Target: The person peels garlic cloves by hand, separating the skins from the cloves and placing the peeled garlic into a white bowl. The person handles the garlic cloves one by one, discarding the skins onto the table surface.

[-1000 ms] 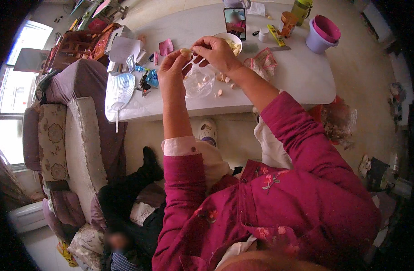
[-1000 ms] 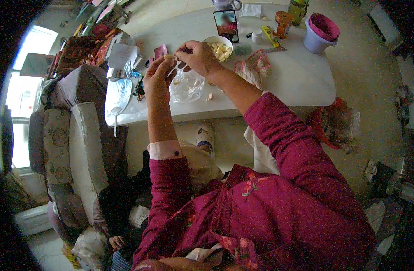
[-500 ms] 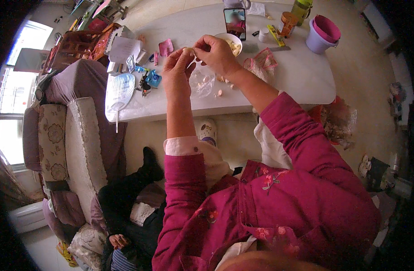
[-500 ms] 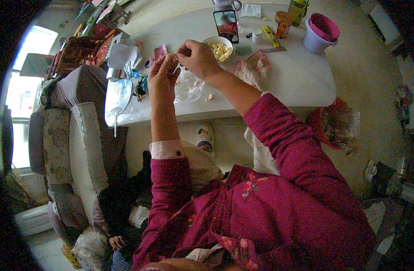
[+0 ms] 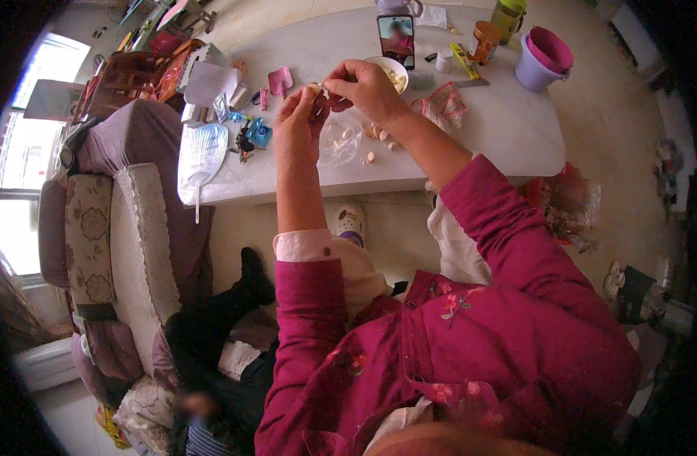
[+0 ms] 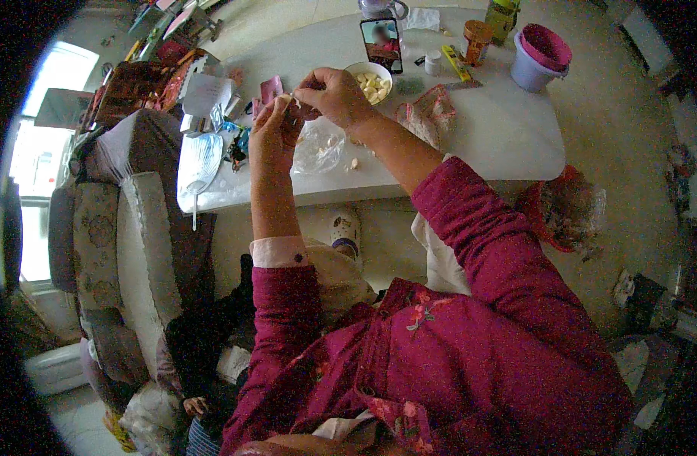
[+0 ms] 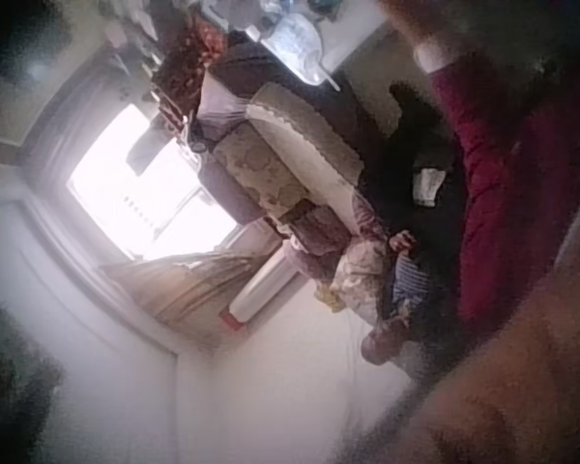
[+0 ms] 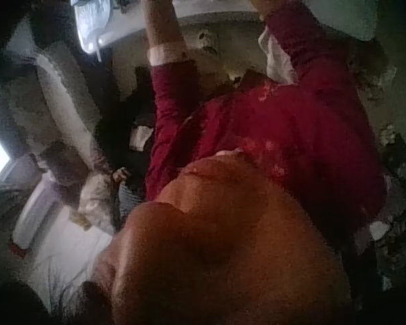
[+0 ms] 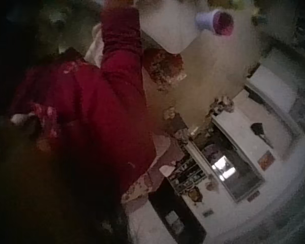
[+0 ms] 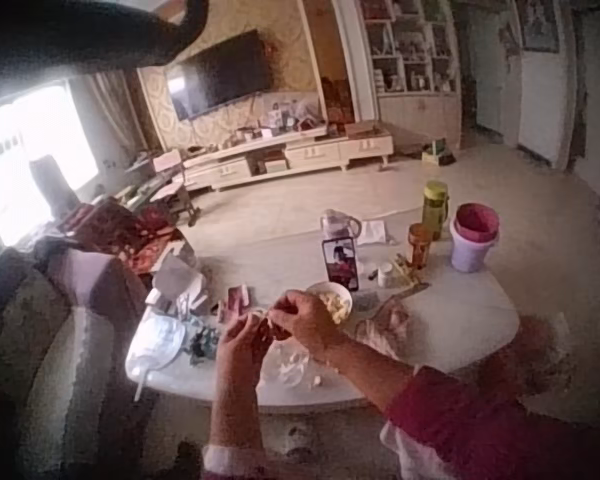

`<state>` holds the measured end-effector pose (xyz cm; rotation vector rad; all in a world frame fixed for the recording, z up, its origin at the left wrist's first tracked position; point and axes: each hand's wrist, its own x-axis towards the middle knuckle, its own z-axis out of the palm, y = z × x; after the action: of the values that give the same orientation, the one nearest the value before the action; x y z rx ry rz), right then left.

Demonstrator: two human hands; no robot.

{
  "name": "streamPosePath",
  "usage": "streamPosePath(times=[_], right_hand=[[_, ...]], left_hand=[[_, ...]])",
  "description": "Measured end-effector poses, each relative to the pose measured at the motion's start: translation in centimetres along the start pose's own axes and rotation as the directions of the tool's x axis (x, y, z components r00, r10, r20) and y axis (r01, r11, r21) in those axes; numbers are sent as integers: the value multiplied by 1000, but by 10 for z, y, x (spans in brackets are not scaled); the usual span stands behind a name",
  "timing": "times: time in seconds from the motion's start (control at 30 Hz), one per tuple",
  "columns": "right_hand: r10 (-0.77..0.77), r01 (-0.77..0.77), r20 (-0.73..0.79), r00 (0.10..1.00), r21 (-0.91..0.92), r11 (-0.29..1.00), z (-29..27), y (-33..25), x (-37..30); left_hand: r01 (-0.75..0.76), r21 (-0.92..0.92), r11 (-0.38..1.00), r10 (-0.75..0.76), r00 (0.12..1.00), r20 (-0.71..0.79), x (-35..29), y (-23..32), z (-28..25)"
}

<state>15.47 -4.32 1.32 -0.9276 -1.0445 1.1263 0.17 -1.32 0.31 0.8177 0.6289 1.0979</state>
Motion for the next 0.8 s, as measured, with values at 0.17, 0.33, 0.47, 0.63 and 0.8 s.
streamPosePath(times=[0.17,0.33,0.47,0.63,0.8], right_hand=[[117,-121,31,993,207,971,4,0,-1],[68,-72,26,997,228,971,9,-5,-4],[9,-2,-40,999,186,983,8,6,-2],[-92,91,-63,994,-7,996,4,13,2],[-57,49,-116,992,-73,996,5,-3,-4]], left_hand=[[-72,-1,997,72,997,-34,0,1,7],[-171,147,974,182,981,-62,-6,2,15],[-207,203,957,220,975,-43,-9,1,20],[-186,223,957,202,978,-54,-8,2,18],[-161,267,950,198,974,-114,-9,6,12]])
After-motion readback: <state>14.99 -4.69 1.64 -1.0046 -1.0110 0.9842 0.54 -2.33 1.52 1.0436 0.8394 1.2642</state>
